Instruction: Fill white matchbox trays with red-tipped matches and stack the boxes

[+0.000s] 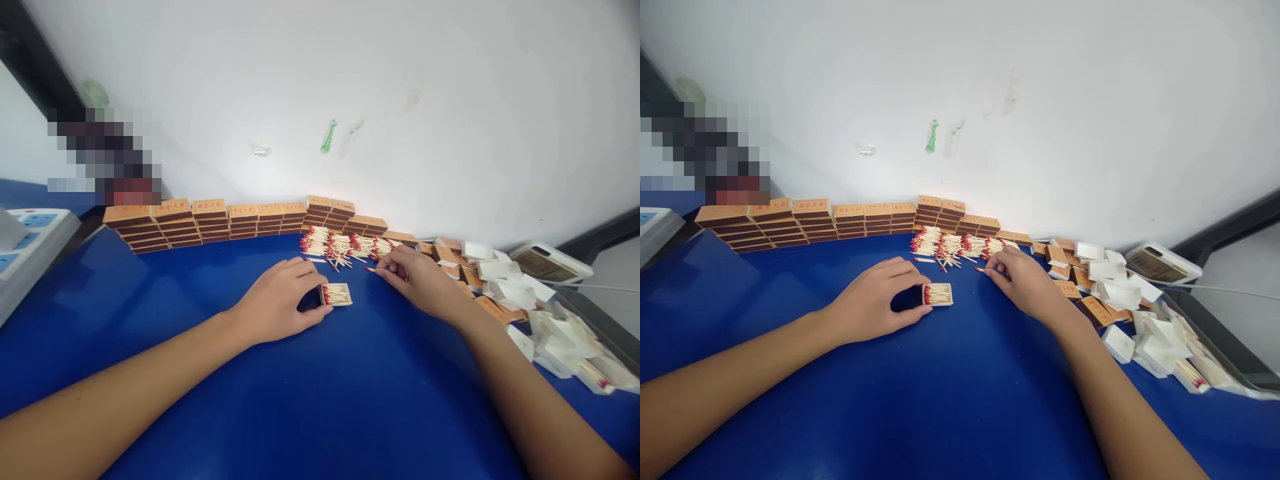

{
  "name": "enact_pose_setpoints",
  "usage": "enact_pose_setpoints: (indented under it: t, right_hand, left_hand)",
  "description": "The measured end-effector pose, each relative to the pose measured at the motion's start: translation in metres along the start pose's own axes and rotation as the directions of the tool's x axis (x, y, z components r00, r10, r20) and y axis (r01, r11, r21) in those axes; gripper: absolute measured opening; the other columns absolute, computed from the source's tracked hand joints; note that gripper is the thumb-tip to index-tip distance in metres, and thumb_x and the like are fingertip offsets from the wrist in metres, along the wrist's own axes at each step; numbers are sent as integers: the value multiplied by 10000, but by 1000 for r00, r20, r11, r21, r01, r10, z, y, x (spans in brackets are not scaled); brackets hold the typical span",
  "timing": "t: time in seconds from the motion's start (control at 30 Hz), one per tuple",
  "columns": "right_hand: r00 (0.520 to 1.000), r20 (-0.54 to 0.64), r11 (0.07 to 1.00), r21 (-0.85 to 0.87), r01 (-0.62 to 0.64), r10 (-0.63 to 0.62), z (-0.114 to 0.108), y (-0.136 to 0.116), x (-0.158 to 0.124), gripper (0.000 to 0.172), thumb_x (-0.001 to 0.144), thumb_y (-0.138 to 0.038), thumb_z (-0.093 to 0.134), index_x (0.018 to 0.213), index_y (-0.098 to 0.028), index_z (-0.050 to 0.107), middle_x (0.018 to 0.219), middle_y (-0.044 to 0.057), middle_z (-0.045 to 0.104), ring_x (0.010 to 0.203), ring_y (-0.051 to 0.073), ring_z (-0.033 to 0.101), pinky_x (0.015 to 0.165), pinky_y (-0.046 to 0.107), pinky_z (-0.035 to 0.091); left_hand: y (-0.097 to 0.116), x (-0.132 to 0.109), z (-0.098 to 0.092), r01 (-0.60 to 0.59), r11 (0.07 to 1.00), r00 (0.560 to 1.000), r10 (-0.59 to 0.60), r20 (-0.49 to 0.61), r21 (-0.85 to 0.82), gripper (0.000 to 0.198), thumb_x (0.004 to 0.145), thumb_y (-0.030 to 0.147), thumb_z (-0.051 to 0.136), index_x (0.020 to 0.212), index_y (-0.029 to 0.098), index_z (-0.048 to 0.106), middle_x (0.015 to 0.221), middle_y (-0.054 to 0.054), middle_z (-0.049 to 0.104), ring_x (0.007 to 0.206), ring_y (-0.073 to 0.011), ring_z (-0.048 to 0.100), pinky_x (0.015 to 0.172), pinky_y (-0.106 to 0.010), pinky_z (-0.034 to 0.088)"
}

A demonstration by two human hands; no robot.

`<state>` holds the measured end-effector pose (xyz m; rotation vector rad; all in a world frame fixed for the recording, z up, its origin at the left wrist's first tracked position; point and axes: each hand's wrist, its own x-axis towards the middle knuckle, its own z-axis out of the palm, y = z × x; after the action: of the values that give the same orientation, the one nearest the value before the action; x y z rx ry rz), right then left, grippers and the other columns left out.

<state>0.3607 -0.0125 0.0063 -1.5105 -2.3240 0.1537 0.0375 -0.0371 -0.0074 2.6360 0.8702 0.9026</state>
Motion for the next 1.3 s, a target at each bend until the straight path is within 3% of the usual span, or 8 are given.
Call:
enact_pose_setpoints:
  t: [0.67,0.93,1.03,1.3]
  right_hand:
    - [1000,11,1000,4,15,-15,1,0,-2,149,1012,-377,593,1006,-234,636,927,76,630,795,234,588,718,361,486]
    - [998,49,1000,-4,27,-26,4,-3,-1,191,1038,-363,531,917,-241,615,929,86,643,818,245,623,708,366,493]
    - [999,16,999,6,47,-47,3,-16,-3,210,1066,-387,514,934,-246,598,939,85,643,829,246,619,719,369,494]
    - [981,-2,979,71,194,-194,3,-85,-12,130,1089,-287,499,987,-257,573,1006,82,649,844,236,635,751,381,523]
  left_hand:
    - [1,1,0,1,1000,1000,-1,0,-2,235,975,350,727,1142,184,721,1061,-74,748,1007,-246,679,914,-413,563]
    - [0,0,0,11,1000,1000,-11,2,1,215,971,351,730,1126,202,721,1077,-70,748,1026,-248,686,929,-412,559]
    - [0,0,0,11,1000,1000,-11,5,-4,207,973,361,728,1105,202,723,1075,-68,748,1015,-245,681,920,-411,556]
    - [0,1,2,-8,1000,1000,7,-7,-15,201,968,340,733,1106,195,721,1049,-58,740,992,-234,671,913,-401,550]
